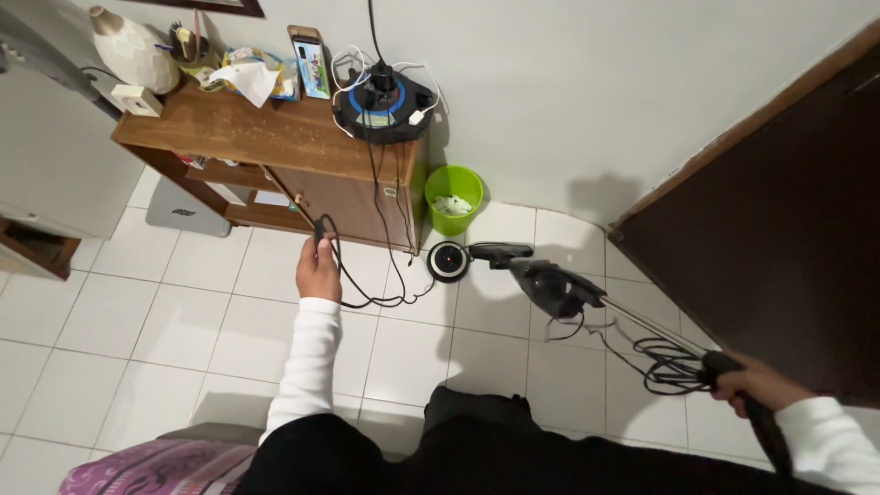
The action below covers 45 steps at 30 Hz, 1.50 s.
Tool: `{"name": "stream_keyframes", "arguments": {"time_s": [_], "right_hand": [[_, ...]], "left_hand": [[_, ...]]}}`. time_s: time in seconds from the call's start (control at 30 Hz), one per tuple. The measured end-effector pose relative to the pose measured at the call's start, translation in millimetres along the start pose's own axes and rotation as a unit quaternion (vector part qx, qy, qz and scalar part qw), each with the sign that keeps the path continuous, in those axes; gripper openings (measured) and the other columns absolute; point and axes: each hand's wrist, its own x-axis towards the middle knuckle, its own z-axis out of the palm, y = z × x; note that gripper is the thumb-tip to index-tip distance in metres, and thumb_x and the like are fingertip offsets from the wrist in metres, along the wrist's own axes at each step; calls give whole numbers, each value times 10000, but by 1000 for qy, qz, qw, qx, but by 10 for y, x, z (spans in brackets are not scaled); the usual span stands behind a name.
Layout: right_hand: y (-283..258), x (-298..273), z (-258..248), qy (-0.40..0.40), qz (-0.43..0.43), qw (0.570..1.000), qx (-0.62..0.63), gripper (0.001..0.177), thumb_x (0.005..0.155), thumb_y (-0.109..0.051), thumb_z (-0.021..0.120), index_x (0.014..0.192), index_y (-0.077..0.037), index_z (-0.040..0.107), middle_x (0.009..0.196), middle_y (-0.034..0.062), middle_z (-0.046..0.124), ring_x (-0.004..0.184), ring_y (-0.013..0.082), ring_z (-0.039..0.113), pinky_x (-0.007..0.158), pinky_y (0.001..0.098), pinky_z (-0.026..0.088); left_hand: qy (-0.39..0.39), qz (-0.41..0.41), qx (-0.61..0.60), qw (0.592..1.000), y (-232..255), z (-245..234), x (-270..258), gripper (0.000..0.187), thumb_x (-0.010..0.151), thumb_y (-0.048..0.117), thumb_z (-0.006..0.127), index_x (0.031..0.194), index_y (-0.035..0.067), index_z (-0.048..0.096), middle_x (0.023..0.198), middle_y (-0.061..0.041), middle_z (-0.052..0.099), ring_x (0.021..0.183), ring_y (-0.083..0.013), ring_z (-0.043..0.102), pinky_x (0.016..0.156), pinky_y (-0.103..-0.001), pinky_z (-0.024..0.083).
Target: The person uses a handheld vacuum cleaner to clean the tiled floor in a bedroom. They move the vacuum back and forth along the edges of the bed and near a wooden cabinet, occasionally adjusting the power cord to avoid tangling.
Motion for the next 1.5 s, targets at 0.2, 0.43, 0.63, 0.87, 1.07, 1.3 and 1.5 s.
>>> {"name": "stream_keyframes", "arguments": {"time_s": [0.2,0.43,0.63,0.87,1.07,1.3,1.5], "right_hand": [[160,-462,-138,19,43,998,42,397,614,194,599,983,274,723,594,345,519,435,292,391,354,356,270],[664,-783,-566,-58,31,990,128,456,701,221,667,1150,197,589,802,362,649,458,257,428,356,347,302],[1078,-669,-930,-186,58,960,202,317,751,90,630,984,291,555,558,156,372,440,193,328,394,379,255],[320,-685,-25,17,-8,993,117,233,719,143,670,939,197,617,617,271,500,459,286,397,383,355,236],[-172,-512,479,60,16,996,66,239,661,105,708,876,90,606,571,196,493,446,244,436,371,309,272],[-1,192,354,40,64,996,51,229,702,-44,700,782,169,672,527,146,488,394,223,395,331,323,259],[-30,525,380,21,128,989,70,257,772,-107,713,788,149,699,511,107,487,390,202,422,337,292,283]], "left_hand": [[19,18,-1,1000,-446,137,31,278,1017,316,505,1138,229,739,928,-12,705,849,-175,617,837,-323,486],[55,9,41,998,-461,-312,157,281,1021,326,476,1113,234,725,1077,-33,738,985,-232,641,898,-361,468],[80,-49,43,995,-357,-541,95,316,1014,341,444,1125,236,720,1163,-48,720,1113,-267,626,980,-384,447],[134,26,82,987,-475,-1214,173,298,1081,279,468,1154,195,744,960,-59,659,872,-243,567,810,-406,453],[164,-69,0,984,353,-1934,-341,295,1074,274,421,1141,172,689,630,20,383,500,-113,363,425,-303,320],[218,-63,-13,974,377,-2518,-667,273,1135,258,423,1174,153,671,592,3,362,478,-101,357,413,-276,309],[229,-83,107,964,575,-2762,-890,321,1138,250,409,1209,198,717,737,40,346,632,-131,351,564,-341,364]]}}
